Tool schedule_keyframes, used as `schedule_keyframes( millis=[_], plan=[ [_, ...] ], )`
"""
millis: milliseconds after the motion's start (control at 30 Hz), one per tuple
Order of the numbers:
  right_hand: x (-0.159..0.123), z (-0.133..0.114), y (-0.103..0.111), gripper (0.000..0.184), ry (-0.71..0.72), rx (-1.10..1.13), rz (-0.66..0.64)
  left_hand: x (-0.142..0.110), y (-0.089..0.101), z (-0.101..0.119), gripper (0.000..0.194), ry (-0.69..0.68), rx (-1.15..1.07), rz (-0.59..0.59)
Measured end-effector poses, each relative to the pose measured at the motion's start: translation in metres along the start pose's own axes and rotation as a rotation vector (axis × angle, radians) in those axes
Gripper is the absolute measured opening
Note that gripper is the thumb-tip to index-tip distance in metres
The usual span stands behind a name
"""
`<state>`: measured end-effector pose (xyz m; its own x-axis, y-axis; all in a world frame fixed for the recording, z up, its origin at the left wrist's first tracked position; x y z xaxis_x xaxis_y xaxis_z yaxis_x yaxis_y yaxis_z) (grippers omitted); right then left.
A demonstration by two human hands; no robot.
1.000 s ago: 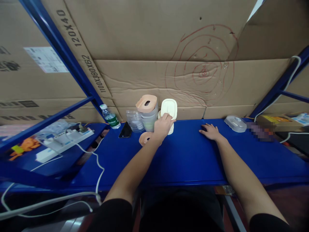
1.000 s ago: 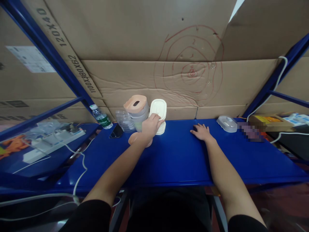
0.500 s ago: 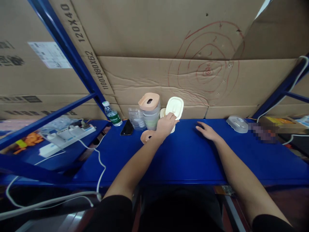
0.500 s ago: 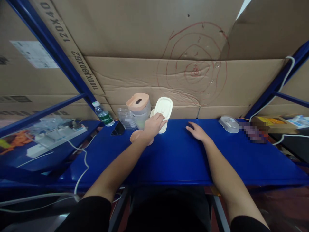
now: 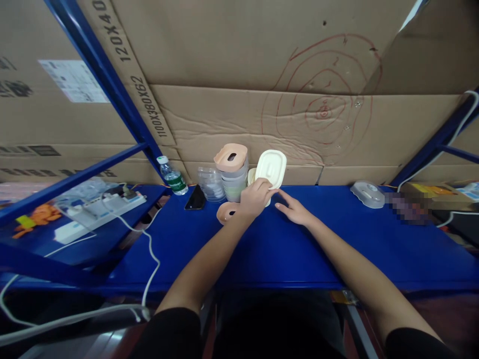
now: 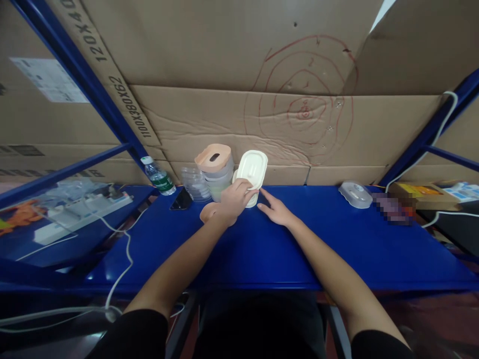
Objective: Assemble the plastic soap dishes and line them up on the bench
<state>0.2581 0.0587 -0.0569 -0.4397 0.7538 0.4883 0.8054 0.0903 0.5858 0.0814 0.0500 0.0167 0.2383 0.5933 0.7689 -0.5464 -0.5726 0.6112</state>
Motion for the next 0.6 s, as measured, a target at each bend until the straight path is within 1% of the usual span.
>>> schedule_keyframes(
  millis=[67, 133, 200, 300, 367, 433, 500, 533, 600],
  plan=[
    [0.009, -0.006, -0.008, 0.067, 0.05, -0.018, -0.016, -0.007, 0.007, 0.0, 0.027, -0.026, -0.073, -0.052],
    [0.015, -0.011, -0.014, 0.059, 0.118, -0.023, -0.021, -0.015, 0.014, 0.0, 0.025, -0.099, -0.146, -0.151],
    [0.02, -0.012, -0.019, 0.053, 0.176, -0.012, -0.024, -0.023, 0.021, -0.001, 0.023, -0.142, -0.201, -0.244],
    [0.02, -0.01, -0.026, 0.051, 0.206, 0.031, -0.055, -0.03, 0.029, -0.006, 0.021, -0.124, -0.261, -0.344],
    [0.018, -0.006, -0.028, 0.054, 0.194, 0.071, -0.057, -0.033, 0.032, -0.006, 0.02, -0.107, -0.306, -0.41],
    [0.012, 0.0, -0.02, 0.06, 0.152, 0.091, -0.008, -0.035, 0.033, -0.003, 0.019, -0.094, -0.349, -0.468],
    [0.001, 0.012, -0.002, 0.062, 0.063, 0.081, 0.064, -0.037, 0.033, 0.001, 0.019, -0.088, -0.378, -0.511],
    [-0.005, 0.019, 0.01, 0.059, 0.003, 0.076, 0.073, -0.038, 0.032, 0.003, 0.02, -0.092, -0.384, -0.534],
    [-0.019, 0.036, 0.035, 0.049, -0.164, 0.049, 0.055, -0.041, 0.027, 0.008, 0.021, -0.123, -0.38, -0.584]
  ],
)
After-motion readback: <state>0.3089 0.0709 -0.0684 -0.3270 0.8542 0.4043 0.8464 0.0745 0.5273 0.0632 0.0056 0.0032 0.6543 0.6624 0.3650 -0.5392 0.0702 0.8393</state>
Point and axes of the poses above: each hand's wrist, its own x-axis towards the middle knuckle, its own y-axis out of the back of the hand, z = x × y, the point moved 5 cm from there along x, towards the middle knuckle, and after that the axes turned 11 degrees about y, right-handed, at the moved point
